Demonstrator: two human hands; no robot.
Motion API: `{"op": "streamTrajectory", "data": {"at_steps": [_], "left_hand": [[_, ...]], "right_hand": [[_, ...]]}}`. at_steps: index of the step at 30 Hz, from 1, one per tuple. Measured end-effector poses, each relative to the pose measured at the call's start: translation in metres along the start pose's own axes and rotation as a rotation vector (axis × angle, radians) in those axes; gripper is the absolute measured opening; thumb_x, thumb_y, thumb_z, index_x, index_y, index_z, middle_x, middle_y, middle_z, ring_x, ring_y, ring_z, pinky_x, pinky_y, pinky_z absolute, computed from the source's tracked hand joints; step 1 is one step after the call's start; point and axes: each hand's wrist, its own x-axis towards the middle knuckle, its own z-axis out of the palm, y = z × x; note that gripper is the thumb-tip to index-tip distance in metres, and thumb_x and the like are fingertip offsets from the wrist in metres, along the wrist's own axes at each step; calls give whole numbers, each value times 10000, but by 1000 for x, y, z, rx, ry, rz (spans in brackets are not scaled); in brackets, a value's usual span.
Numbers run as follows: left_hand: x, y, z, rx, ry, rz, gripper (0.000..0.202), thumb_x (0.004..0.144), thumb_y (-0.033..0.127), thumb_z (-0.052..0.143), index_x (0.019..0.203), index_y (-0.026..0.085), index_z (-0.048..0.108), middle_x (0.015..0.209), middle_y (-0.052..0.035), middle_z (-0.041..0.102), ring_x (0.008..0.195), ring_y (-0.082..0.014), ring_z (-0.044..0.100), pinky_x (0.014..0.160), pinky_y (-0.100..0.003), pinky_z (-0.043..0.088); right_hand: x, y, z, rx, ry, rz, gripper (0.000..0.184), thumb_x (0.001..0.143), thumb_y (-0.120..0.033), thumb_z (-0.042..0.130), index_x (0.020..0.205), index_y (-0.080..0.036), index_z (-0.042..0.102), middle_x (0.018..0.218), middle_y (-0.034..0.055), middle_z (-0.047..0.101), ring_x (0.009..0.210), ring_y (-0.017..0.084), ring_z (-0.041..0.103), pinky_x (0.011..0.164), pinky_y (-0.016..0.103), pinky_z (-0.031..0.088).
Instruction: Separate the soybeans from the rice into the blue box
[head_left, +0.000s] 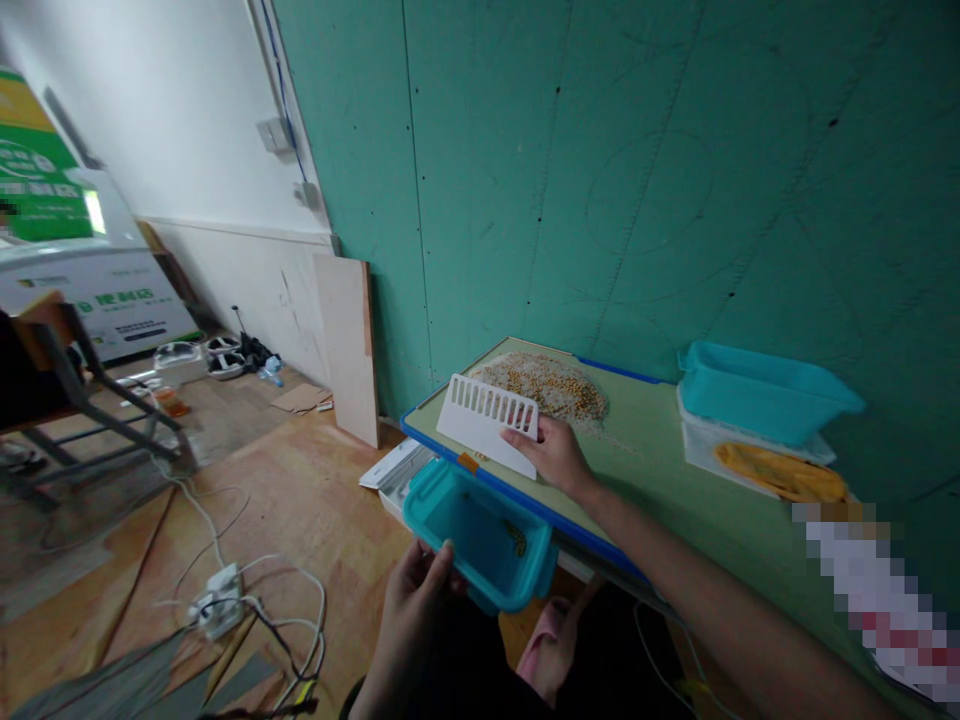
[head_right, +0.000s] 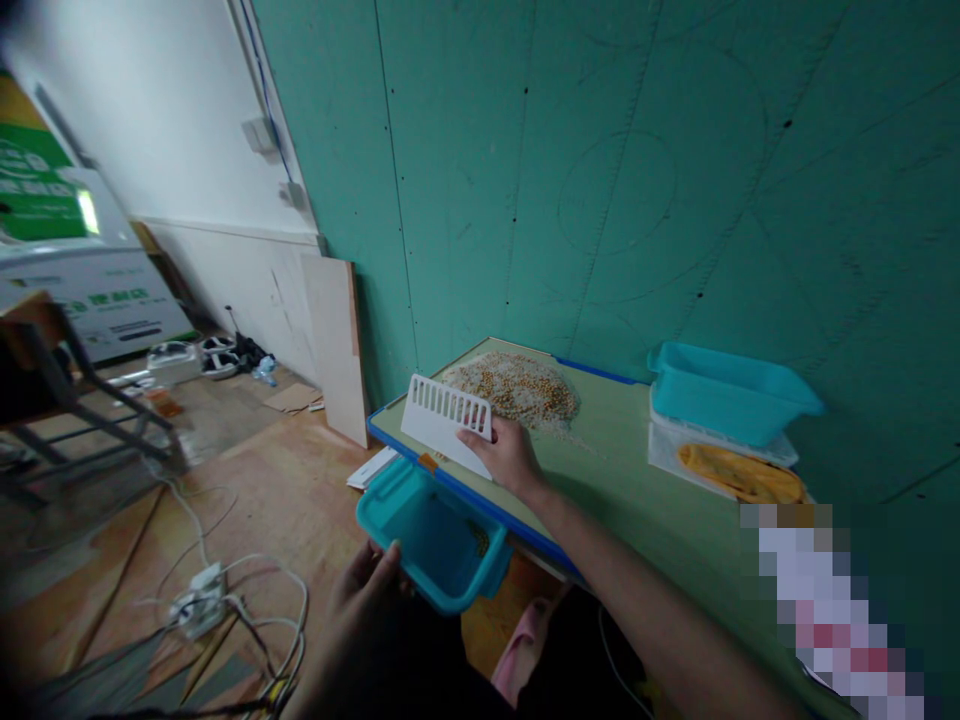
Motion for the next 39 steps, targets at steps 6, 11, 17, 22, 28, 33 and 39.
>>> {"op": "streamTrajectory", "data": {"at_steps": [6, 11, 17, 22, 28, 33, 39], "left_hand": [[0, -1, -1, 19, 2, 7, 321, 731, 462, 742, 730, 161, 630, 580, 14, 582, 533, -128, 522, 524, -237, 429], [1, -4, -4, -9, -32, 11, 300, 754, 451, 726, 761, 165, 640, 599, 9, 591, 541, -131, 523, 519, -237, 423], [0, -3, -4, -7, -35, 5, 293, 765, 452, 716, 745, 172, 631, 604, 12, 579, 554, -131, 519, 538, -237, 429], [-1, 0, -2, -1, -22, 10, 313, 753, 454, 726, 710, 164, 618, 574, 10, 577, 532, -127, 518, 522, -236, 427], [-1, -1, -3, -24, -30, -6, 287, 783, 434, 705, 757, 162, 620, 597, 9, 589, 544, -126, 522, 525, -235, 422], [0, -1, -3, 3, -41, 36, 285, 796, 433, 692, 736, 165, 616, 583, 11, 590, 538, -132, 529, 533, -244, 428], [-1, 3, -1, -2, -37, 23, 297, 778, 437, 708, 721, 163, 608, 571, 12, 586, 529, -129, 524, 524, -240, 416]], "right_hand": [[0, -1, 0, 19, -16, 17, 287, 771, -422, 681, 903, -170, 722, 908, 81, 754, 774, 223, 705, 691, 325, 563], [-1, -5, -1, 16, -33, 17, 293, 770, -422, 681, 896, -160, 723, 900, 89, 754, 785, 228, 705, 682, 324, 555], [-1, -8, 0, 40, -45, 12, 286, 770, -419, 680, 887, -161, 720, 872, 73, 757, 746, 208, 701, 647, 304, 548], [-2, -8, 0, 43, -44, 17, 283, 772, -415, 684, 889, -161, 723, 884, 81, 756, 783, 228, 707, 666, 320, 554], [-3, -6, 0, 44, -46, 15, 296, 778, -417, 683, 930, -165, 719, 927, 87, 753, 836, 240, 709, 704, 336, 561], [-3, -6, 0, 34, -55, 17, 296, 779, -415, 681, 926, -162, 719, 920, 89, 753, 812, 223, 707, 702, 336, 563], [-3, -6, 1, 39, -48, 25, 305, 777, -423, 684, 934, -164, 724, 929, 93, 752, 831, 233, 710, 720, 348, 571]]}}
